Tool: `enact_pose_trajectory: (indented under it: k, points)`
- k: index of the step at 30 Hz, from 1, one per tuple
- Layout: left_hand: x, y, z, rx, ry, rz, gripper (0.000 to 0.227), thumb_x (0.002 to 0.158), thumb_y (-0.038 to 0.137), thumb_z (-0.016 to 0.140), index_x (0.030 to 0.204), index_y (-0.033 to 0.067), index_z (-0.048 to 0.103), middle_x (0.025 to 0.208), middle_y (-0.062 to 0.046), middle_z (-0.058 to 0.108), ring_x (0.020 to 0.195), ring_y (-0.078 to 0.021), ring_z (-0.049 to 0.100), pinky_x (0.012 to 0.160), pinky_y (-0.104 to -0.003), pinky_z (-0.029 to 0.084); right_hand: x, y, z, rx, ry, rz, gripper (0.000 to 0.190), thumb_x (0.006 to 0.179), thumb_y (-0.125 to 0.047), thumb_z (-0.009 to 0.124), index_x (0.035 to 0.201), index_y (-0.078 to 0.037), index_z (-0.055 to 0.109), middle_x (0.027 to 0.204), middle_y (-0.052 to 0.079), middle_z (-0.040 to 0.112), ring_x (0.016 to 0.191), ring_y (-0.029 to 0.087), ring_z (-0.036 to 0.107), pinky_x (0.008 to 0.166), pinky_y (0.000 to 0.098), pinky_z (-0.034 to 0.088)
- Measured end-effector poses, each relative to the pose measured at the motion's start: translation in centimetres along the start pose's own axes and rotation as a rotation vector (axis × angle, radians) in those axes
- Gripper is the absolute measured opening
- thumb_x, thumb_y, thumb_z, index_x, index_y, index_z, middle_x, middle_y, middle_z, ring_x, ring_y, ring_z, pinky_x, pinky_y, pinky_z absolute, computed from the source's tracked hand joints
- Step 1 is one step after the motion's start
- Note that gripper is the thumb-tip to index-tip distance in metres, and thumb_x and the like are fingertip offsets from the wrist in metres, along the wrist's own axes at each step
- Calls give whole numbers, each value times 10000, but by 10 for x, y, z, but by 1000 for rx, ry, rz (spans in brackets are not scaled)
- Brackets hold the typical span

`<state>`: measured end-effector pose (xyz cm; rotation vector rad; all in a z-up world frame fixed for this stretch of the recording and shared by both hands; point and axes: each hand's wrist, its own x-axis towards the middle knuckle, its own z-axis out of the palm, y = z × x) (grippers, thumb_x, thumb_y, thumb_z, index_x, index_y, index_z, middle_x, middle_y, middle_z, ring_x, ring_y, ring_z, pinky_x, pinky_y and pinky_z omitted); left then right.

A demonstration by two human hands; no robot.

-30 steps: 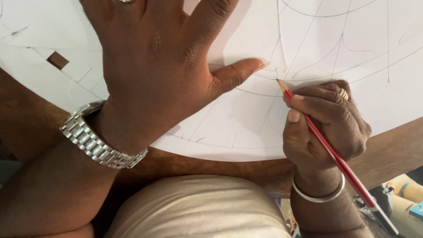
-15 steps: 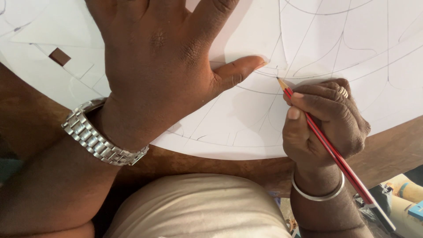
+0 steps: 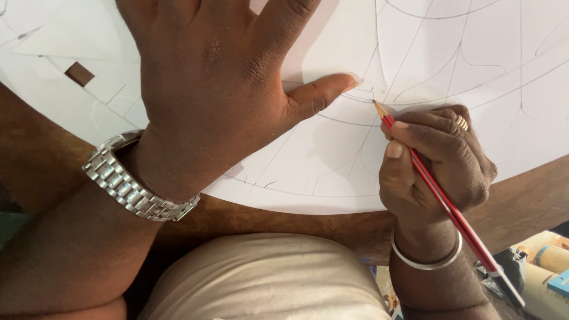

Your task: Marking lines and patterns on a circular paper template using a ruler and pencil.

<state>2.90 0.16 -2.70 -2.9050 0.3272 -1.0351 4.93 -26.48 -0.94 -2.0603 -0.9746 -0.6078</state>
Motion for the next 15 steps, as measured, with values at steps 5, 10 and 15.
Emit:
enact_pose_trajectory:
  k: [5,10,15]
  points:
    - [1,0,2,14,10,0,887,922,732,566,1603,249,265,1415,-118,498,1298,-311,437,1018,-543,386,-1,0,0,1,-3,-1,134,1130,-116,673,1102,-7,601,884,152,712,804,237,721,793,323,570]
    - [-1,0,3,20,9,5,881,935,723,556,1612,248,252,1422,-120,497,1294,-312,447,1023,-546,384,-1,-1,0,-5,-2,10,138,1140,-123,669,1109,-7,602,895,158,715,816,236,725,794,322,571]
    - [-1,0,2,8,-14,-8,878,934,718,564,1614,252,261,1392,-118,519,1272,-318,472,1009,-549,391,-3,4,1,0,3,-1,140,1135,-137,671,1102,-17,605,875,149,713,802,229,725,772,312,572]
